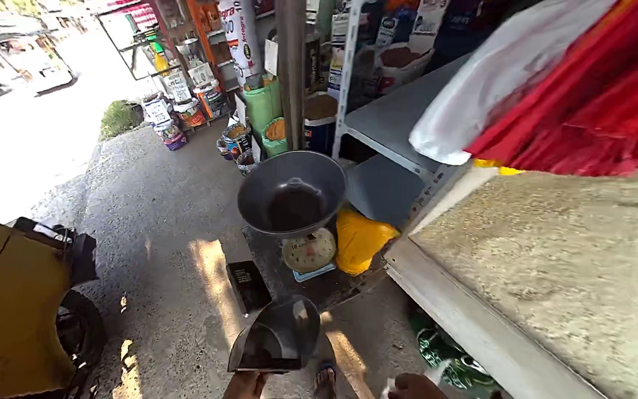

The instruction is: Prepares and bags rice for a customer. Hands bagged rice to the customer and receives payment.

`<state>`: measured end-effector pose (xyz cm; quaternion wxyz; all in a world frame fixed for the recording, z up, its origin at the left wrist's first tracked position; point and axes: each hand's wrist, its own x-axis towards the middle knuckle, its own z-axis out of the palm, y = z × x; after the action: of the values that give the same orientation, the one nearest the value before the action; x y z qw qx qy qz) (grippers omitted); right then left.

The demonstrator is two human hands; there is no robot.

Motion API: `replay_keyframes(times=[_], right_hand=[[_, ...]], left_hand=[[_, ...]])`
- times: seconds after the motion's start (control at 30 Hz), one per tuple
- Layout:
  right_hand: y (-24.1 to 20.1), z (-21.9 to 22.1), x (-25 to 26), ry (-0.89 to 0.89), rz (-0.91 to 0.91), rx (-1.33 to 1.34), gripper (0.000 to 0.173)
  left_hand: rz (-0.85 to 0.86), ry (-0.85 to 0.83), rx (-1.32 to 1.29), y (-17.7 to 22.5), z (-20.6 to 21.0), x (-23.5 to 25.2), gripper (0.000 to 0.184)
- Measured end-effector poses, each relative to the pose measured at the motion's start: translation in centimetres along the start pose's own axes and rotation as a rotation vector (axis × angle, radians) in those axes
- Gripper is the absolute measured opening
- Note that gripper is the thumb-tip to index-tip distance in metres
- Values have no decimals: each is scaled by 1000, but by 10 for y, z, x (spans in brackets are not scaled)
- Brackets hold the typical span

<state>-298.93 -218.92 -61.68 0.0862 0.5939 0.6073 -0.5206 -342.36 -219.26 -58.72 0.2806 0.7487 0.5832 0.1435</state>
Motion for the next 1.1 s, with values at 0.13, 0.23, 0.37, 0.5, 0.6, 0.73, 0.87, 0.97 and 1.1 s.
replay_keyframes(times=[0.13,0.23,0.37,0.5,0.6,0.73,0.87,0.97,1.1], right_hand=[[53,-3,-30,-24,-44,-40,50],[83,-15,-74,54,-55,55,49],[131,-10,-127,267,-43,292,47],[166,6,-183,397,25,520,43],[188,25,-209,526,63,616,39],[195,34,-232,585,121,689,32],[191,36,-248,650,219,709,35],[188,43,-258,791,289,817,46],[181,65,-274,1015,258,867,52]], left_hand=[[-131,11,-162,103,49,-18,37],[-95,71,-262,167,79,12,38],[-48,-19,-190,265,92,61,45],[50,-173,-119,337,109,105,43],[89,-277,-67,382,121,136,45],[51,-401,18,449,136,190,48],[115,-321,76,513,167,269,47],[179,-259,72,564,197,330,43],[231,-191,7,570,216,351,37]])
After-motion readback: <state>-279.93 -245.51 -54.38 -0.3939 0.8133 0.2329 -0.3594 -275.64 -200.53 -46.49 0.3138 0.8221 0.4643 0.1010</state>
